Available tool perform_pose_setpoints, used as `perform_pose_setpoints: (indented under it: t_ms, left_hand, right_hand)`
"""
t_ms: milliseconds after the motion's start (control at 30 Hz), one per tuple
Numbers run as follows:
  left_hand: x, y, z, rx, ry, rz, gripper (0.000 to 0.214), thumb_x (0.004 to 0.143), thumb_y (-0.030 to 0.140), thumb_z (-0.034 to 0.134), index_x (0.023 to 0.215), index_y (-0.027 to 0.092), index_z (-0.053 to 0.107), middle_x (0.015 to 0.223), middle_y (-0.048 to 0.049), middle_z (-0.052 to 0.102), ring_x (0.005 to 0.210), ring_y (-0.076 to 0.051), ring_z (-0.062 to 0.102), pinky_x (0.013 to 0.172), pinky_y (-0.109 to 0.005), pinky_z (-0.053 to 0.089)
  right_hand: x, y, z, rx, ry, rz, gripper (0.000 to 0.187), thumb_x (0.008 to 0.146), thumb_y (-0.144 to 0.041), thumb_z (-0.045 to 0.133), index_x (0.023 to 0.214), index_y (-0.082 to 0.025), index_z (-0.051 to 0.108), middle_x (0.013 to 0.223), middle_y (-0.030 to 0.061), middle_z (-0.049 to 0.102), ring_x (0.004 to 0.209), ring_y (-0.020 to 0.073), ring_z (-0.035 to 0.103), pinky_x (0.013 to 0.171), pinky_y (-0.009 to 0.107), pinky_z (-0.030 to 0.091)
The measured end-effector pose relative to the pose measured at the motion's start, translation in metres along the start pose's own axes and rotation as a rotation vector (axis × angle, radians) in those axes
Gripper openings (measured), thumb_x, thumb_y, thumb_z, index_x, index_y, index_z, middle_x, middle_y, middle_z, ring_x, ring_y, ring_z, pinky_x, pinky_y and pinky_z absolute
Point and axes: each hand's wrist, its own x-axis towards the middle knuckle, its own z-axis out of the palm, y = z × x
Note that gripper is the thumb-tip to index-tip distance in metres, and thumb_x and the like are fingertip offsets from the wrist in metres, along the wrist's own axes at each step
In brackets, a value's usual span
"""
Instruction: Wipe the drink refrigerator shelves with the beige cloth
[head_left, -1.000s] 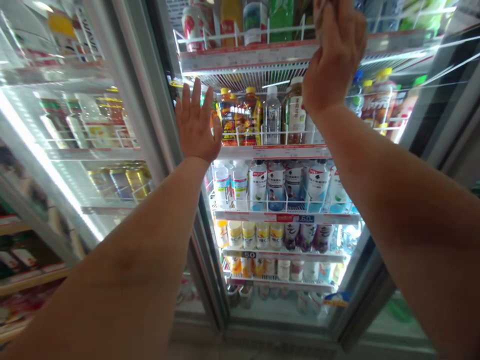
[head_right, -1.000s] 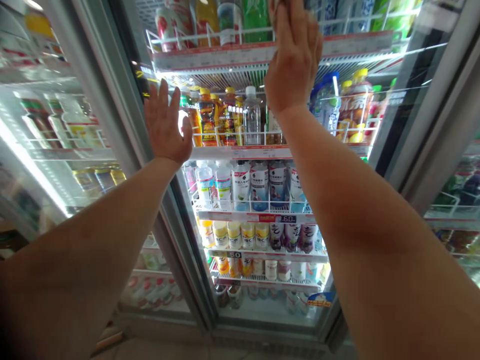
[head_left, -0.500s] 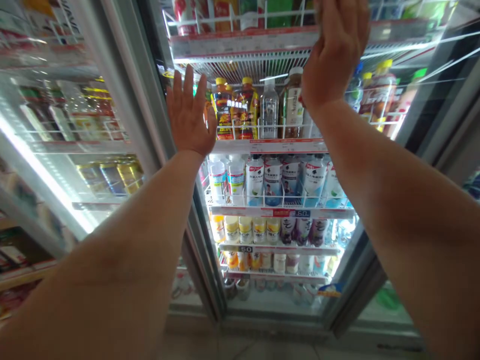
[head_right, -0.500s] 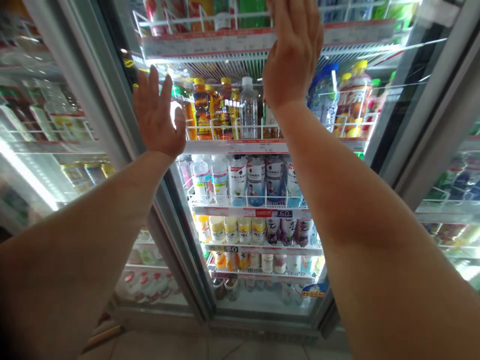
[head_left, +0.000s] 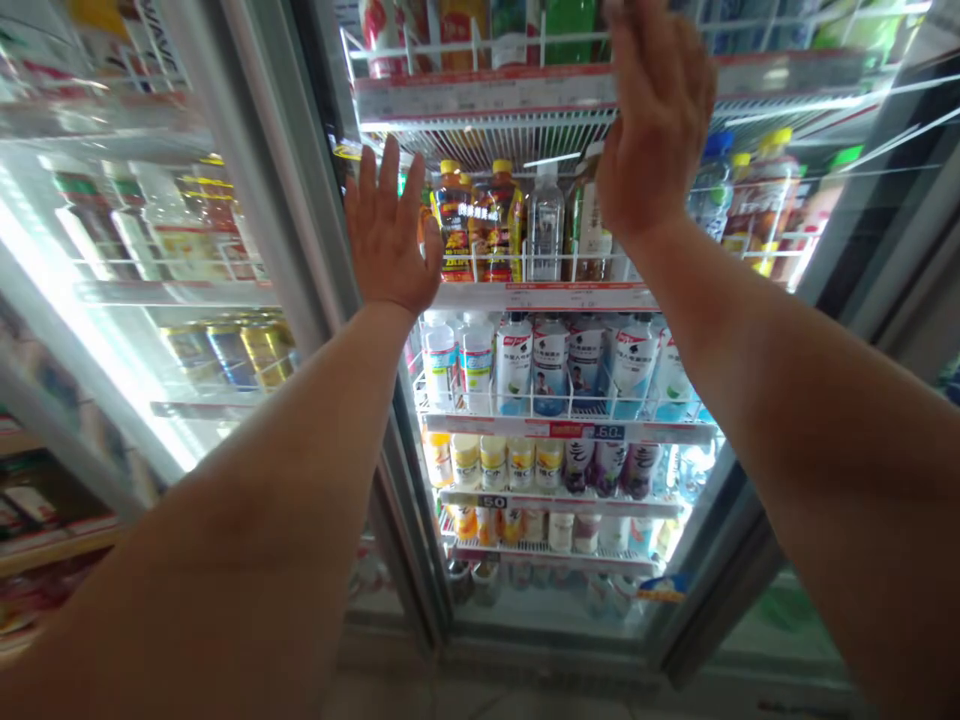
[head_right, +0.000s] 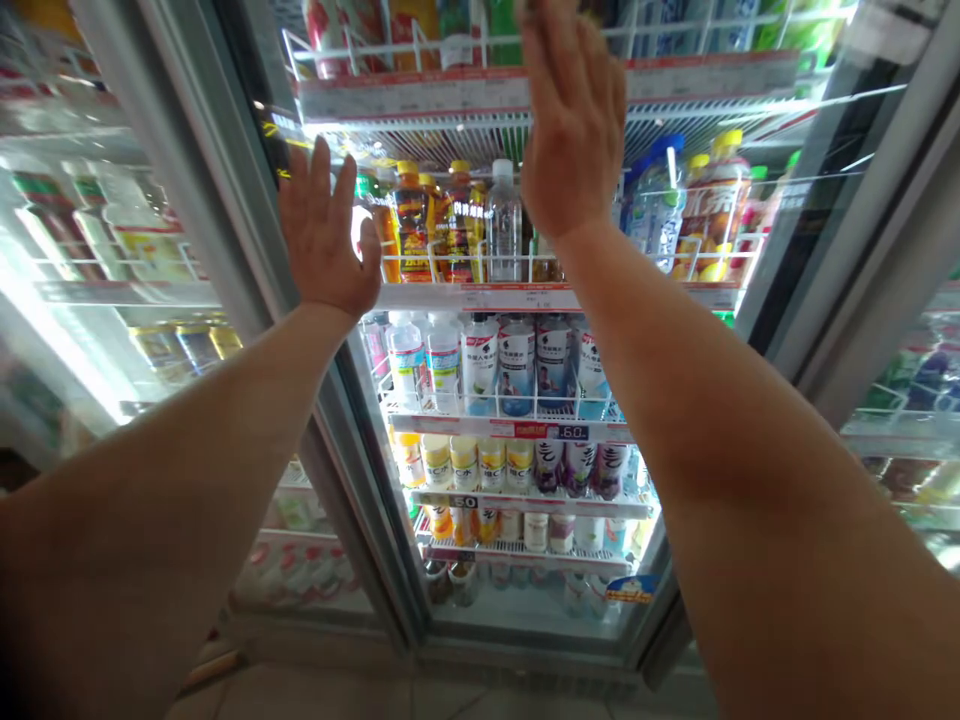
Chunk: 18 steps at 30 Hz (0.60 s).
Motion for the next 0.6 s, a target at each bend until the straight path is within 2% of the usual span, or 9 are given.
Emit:
perform_pose_setpoints:
  t_ms: [33, 67, 133, 200, 267, 333, 467, 533, 600]
  left_hand:
    - [0.0, 0.0, 0.0, 0.005, 0.007, 0.005, 0.082, 0.083, 0.068, 0.035, 0.161, 0.045, 0.029, 0.163, 0.0128, 0.029, 0.153, -0.009, -0.024, 0.125, -0.063, 0.014]
    - [0.0, 0.0, 0.0, -0.002, 0.005, 0.008, 0.082, 0.082, 0.069, 0.035, 0.161, 0.045, 0.029, 0.163, 0.0134, 0.028, 0.153, -0.009, -0.024, 0.125, -0.063, 0.014]
    - [-0.001, -0.001, 0.0, -0.043, -0.019, 0.003, 0.085, 0.081, 0.07, 0.036, 0.162, 0.045, 0.026, 0.162, 0.0132, 0.03, 0.153, -0.007, -0.023, 0.125, -0.062, 0.017]
    - [-0.001, -0.002, 0.0, -0.082, -0.049, -0.009, 0.088, 0.08, 0.07, 0.037, 0.163, 0.045, 0.023, 0.16, 0.0121, 0.034, 0.153, -0.007, -0.021, 0.125, -0.062, 0.019]
    - [-0.001, -0.002, 0.0, -0.087, -0.057, -0.015, 0.089, 0.079, 0.07, 0.037, 0.163, 0.044, 0.022, 0.16, 0.0117, 0.035, 0.153, -0.007, -0.021, 0.126, -0.062, 0.018]
    - [-0.001, -0.001, 0.0, -0.06, -0.038, -0.014, 0.087, 0.08, 0.07, 0.037, 0.162, 0.044, 0.025, 0.161, 0.0122, 0.032, 0.153, -0.007, -0.022, 0.126, -0.062, 0.017]
    - [-0.001, 0.005, 0.0, -0.018, -0.004, -0.016, 0.083, 0.082, 0.068, 0.037, 0.161, 0.044, 0.028, 0.161, 0.0107, 0.033, 0.154, -0.01, -0.022, 0.125, -0.064, 0.016]
    - [-0.002, 0.011, -0.001, -0.002, 0.002, -0.014, 0.083, 0.082, 0.068, 0.037, 0.161, 0.043, 0.028, 0.16, 0.0093, 0.035, 0.154, -0.012, -0.021, 0.125, -0.066, 0.015]
    - [-0.003, 0.016, -0.001, 0.036, 0.026, -0.003, 0.081, 0.083, 0.069, 0.035, 0.16, 0.043, 0.031, 0.162, 0.0116, 0.031, 0.155, -0.012, -0.021, 0.126, -0.065, 0.013]
  right_hand:
    - [0.0, 0.0, 0.0, -0.015, 0.05, 0.089, 0.052, 0.105, -0.019, 0.028, 0.153, -0.019, 0.047, 0.16, 0.0027, 0.044, 0.148, 0.0224, 0.041, 0.124, 0.047, 0.033]
    - [0.0, -0.001, 0.0, -0.011, 0.043, 0.086, 0.053, 0.104, -0.018, 0.028, 0.154, -0.017, 0.046, 0.16, 0.0041, 0.043, 0.149, 0.0229, 0.04, 0.125, 0.047, 0.032]
    - [-0.001, 0.0, -0.005, 0.049, -0.122, -0.16, 0.054, 0.104, -0.02, 0.029, 0.157, -0.023, 0.041, 0.164, -0.0014, 0.037, 0.152, 0.0217, 0.035, 0.127, 0.047, 0.029]
    - [-0.003, 0.001, -0.012, 0.134, -0.308, -0.45, 0.053, 0.106, -0.027, 0.028, 0.157, -0.038, 0.036, 0.164, -0.0127, 0.033, 0.152, 0.0179, 0.034, 0.127, 0.046, 0.029]
    - [-0.005, 0.001, -0.016, 0.187, -0.394, -0.54, 0.052, 0.106, -0.034, 0.026, 0.154, -0.051, 0.034, 0.162, -0.0205, 0.033, 0.15, 0.0149, 0.037, 0.126, 0.045, 0.031]
    - [-0.006, 0.0, -0.017, 0.174, -0.366, -0.466, 0.051, 0.106, -0.037, 0.021, 0.152, -0.051, 0.037, 0.159, -0.0204, 0.039, 0.146, 0.0159, 0.042, 0.123, 0.044, 0.033]
    - [-0.007, -0.003, -0.01, 0.08, -0.151, -0.113, 0.055, 0.107, -0.036, 0.019, 0.152, -0.027, 0.049, 0.157, -0.0055, 0.047, 0.146, 0.0242, 0.041, 0.124, 0.046, 0.03]
    - [-0.008, -0.004, -0.008, 0.112, -0.16, -0.122, 0.054, 0.106, -0.035, 0.02, 0.152, -0.029, 0.048, 0.158, -0.0055, 0.047, 0.145, 0.0236, 0.042, 0.124, 0.046, 0.03]
    - [-0.012, -0.005, -0.011, 0.179, -0.289, -0.294, 0.051, 0.106, -0.036, 0.023, 0.152, -0.041, 0.044, 0.158, -0.0126, 0.045, 0.144, 0.0205, 0.043, 0.122, 0.046, 0.032]
